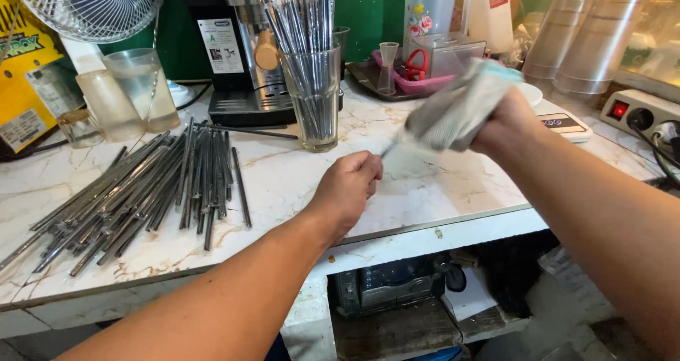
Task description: Cleaning individual metal straws with a cloth and placing them into a glass container on a counter.
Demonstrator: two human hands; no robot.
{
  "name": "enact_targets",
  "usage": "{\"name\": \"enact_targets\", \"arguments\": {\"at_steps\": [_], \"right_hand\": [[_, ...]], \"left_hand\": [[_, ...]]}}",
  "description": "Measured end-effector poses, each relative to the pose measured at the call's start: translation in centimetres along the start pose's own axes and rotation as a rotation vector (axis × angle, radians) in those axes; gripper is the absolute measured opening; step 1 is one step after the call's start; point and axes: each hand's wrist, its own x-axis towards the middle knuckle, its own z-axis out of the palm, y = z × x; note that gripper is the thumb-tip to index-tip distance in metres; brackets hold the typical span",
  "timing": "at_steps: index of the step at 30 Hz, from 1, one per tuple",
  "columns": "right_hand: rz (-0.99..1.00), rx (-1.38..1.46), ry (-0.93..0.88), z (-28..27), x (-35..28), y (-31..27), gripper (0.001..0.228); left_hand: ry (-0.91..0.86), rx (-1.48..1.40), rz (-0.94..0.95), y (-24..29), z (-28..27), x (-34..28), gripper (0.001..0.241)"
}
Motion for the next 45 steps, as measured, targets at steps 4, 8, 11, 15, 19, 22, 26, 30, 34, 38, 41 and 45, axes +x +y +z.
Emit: {"name": "enact_targets", "arguments": {"at_steps": [4,8,11,15,19,22,26,30,34,38,41,45], "right_hand": [[-0.155,0.243,0.279,3.2,-5.2,1.0,0.028],[-0.115,-0.2,0.197,4.4,-8.5,4.4,0.03],[-0.087,-0.421,0.326,6.3,-9.0,6.1,0.035],[-0.122,-0.514,0.216,6.4,-8.8,7.1,0.03],[-0.101,-0.476,0.291,7.4,-9.8,6.9,0.026],[-0.084,-0.464,0.246,7.2,-9.9,6.9,0.027],[-0.022,-0.463,0.214,8.2,-9.2,7.7,0.028],[-0.1,-0.579,0.107,5.5,-6.1,9.6,0.029],[0.013,-0.572,0.304,6.2,-7.1,9.0,0.035],[-0.003,-0.551,0.244,4.9,-6.0,9.2,0.038],[-0.015,-0.671,0.278,5.3,-6.5,9.4,0.036],[-0.006,-0.656,0.267,6.4,-7.3,9.2,0.031]], "left_hand": [[-0.009,-0.142,0.06,-0.3,-0.5,0.1,0.03],[0.016,-0.113,0.04,0.3,-0.3,-0.3,0.032],[0.04,-0.052,0.028,1.1,-0.2,-0.7,0.032],[0.034,-0.037,-0.015,2.2,0.1,-1.5,0.028],[0.035,-0.099,-0.051,2.5,0.2,-1.4,0.023],[0.02,-0.121,-0.035,1.7,0.2,-1.0,0.021],[0.007,-0.067,0.032,1.0,0.5,-0.5,0.019],[0.102,0.296,0.028,3.2,1.8,-1.1,0.021],[0.177,0.613,0.215,4.6,2.4,-1.1,0.025],[0.497,0.776,0.46,5.4,2.7,4.8,0.031],[0.457,0.725,0.254,7.6,4.2,9.3,0.039],[0.365,0.62,-0.165,8.4,5.5,12.9,0.027]]}}
